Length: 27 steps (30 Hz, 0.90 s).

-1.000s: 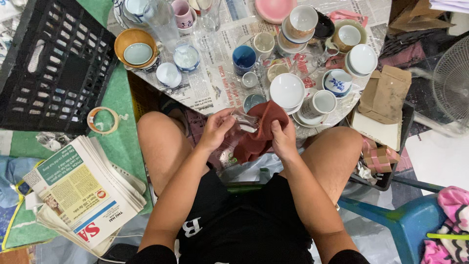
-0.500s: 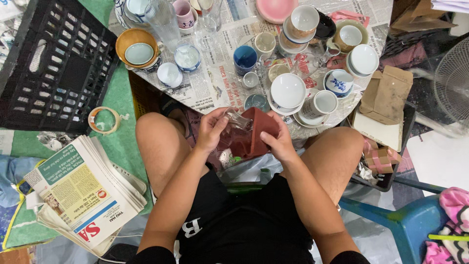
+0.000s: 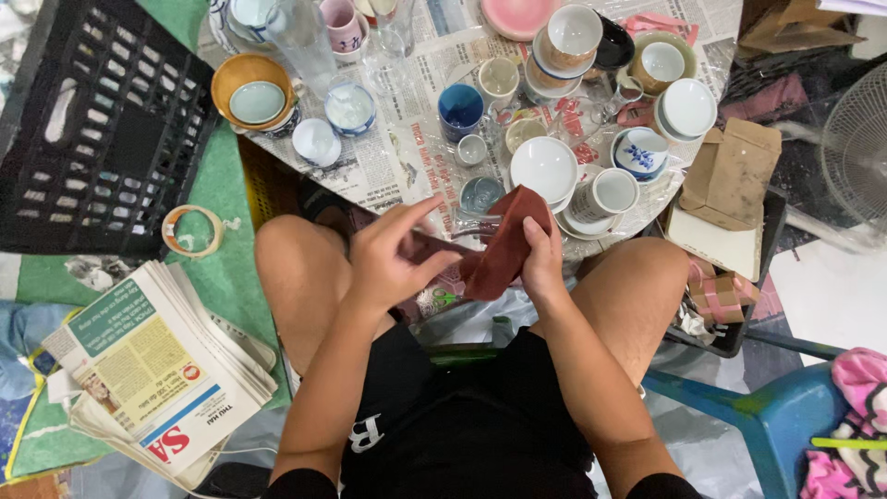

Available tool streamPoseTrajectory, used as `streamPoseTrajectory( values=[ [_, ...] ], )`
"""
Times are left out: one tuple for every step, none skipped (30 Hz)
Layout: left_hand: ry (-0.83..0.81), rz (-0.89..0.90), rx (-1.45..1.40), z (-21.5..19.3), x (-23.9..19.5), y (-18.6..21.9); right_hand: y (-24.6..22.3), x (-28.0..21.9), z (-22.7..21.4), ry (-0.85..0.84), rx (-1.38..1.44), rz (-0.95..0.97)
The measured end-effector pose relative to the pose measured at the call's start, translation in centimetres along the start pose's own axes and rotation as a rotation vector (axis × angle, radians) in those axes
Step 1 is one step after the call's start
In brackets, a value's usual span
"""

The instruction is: The person wipes various ceramic bowls and glass cups with a brown cloth. They handle each item individually, wiping the exterior and interior surfaces before placing them back on the table.

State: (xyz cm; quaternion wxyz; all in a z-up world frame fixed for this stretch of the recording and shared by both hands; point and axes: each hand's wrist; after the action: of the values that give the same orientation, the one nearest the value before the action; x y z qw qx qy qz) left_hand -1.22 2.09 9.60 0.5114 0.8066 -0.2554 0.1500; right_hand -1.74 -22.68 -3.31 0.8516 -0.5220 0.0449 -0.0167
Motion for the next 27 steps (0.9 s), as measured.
streamPoseTrajectory(
  values=[
    [0.019,0.063,0.078,-0.8,0.3,1.3,-0.1,0.0,0.0,-0.009,0.017,-0.005],
    [0.024,0.106,0.117,-1.0,0.2,2.5,-0.1,-0.1,-0.1,0.003,-0.008,-0.028],
    [0.029,0.149,0.149,-1.1,0.0,3.2,0.0,-0.1,-0.2,0.014,-0.034,-0.052],
    [0.011,0.162,0.136,-0.9,0.0,3.3,0.1,-0.1,-0.3,0.026,-0.059,-0.078],
    [-0.005,0.164,0.121,-0.4,-0.2,3.1,0.2,0.0,-0.3,0.024,-0.055,-0.09],
    [-0.027,0.155,0.094,0.0,-0.3,2.6,0.4,-0.1,-0.3,0.024,-0.053,-0.098],
    [-0.051,0.134,0.061,0.6,-0.7,1.9,0.5,-0.3,-0.3,0.025,-0.051,-0.105],
    [-0.076,0.107,0.019,1.2,-1.1,1.0,0.5,-0.5,-0.3,0.018,-0.075,-0.096],
    [-0.107,0.073,-0.029,1.9,-1.5,0.1,0.5,-0.7,-0.2,0.011,-0.099,-0.087],
    [-0.13,0.036,-0.085,2.6,-1.8,-0.7,0.3,-0.6,-0.2,-0.002,-0.123,-0.083],
    [-0.152,-0.006,-0.147,3.2,-2.0,-1.3,0.2,-0.7,-0.1,-0.016,-0.124,-0.092],
    [-0.172,-0.045,-0.209,3.6,-2.0,-1.8,0.2,-0.7,0.0,-0.03,-0.124,-0.105],
    [-0.185,-0.086,-0.276,3.9,-1.9,-1.9,0.1,-0.7,0.1,-0.045,-0.124,-0.117],
    [-0.197,-0.133,-0.346,3.9,-1.9,-1.8,0.1,-0.8,0.1,-0.038,-0.13,-0.11],
    [-0.208,-0.177,-0.416,3.9,-2.0,-1.7,0.0,-0.7,0.0,-0.03,-0.137,-0.103],
    [-0.206,-0.215,-0.486,3.8,-2.1,-1.7,0.0,-0.7,0.0,-0.028,-0.142,-0.095],
    [-0.201,-0.246,-0.551,3.7,-2.2,-1.6,0.0,-0.8,-0.1,-0.03,-0.134,-0.091],
    [-0.188,-0.273,-0.613,3.5,-2.1,-1.6,0.0,-0.7,-0.1,-0.037,-0.125,-0.087],
    [-0.172,-0.288,-0.674,3.2,-2.1,-1.6,-0.1,-0.7,-0.1,-0.044,-0.117,-0.083],
    [-0.15,-0.29,-0.727,2.9,-1.9,-1.6,0.0,-0.6,0.0,-0.039,-0.107,-0.081],
    [-0.129,-0.289,-0.787,2.5,-1.6,-1.6,0.0,-0.7,0.1,-0.035,-0.097,-0.08],
    [-0.11,-0.281,-0.847,1.9,-1.2,-1.4,0.1,-0.7,0.2,-0.03,-0.087,-0.078],
    [-0.09,-0.269,-0.906,1.3,-0.7,-1.2,0.0,-0.5,0.2,-0.034,-0.096,-0.083],
    [-0.069,-0.261,-0.969,0.7,-0.5,-0.9,0.0,-0.6,0.1,-0.036,-0.105,-0.081],
    [-0.049,-0.248,-1.029,0.2,-0.3,-0.7,-0.1,-0.7,0.1,-0.037,-0.115,-0.079],
    [-0.033,-0.231,-1.091,-0.3,-0.1,-0.7,-0.1,-0.7,0.1,-0.035,-0.107,-0.075],
    [-0.019,-0.213,-1.148,-0.7,0.0,-0.7,-0.2,-0.7,0.2,-0.032,-0.1,-0.071]
  ],
)
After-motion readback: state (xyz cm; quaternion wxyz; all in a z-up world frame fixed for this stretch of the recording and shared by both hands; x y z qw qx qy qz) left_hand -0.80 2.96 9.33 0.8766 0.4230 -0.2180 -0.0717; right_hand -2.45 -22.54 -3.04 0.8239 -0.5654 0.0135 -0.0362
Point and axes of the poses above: each hand's wrist, its own x-axis towards the middle knuckle, its own z-axis out of the palm, y = z × x, and after that the axes turned 3 degrees about -y, right-handed
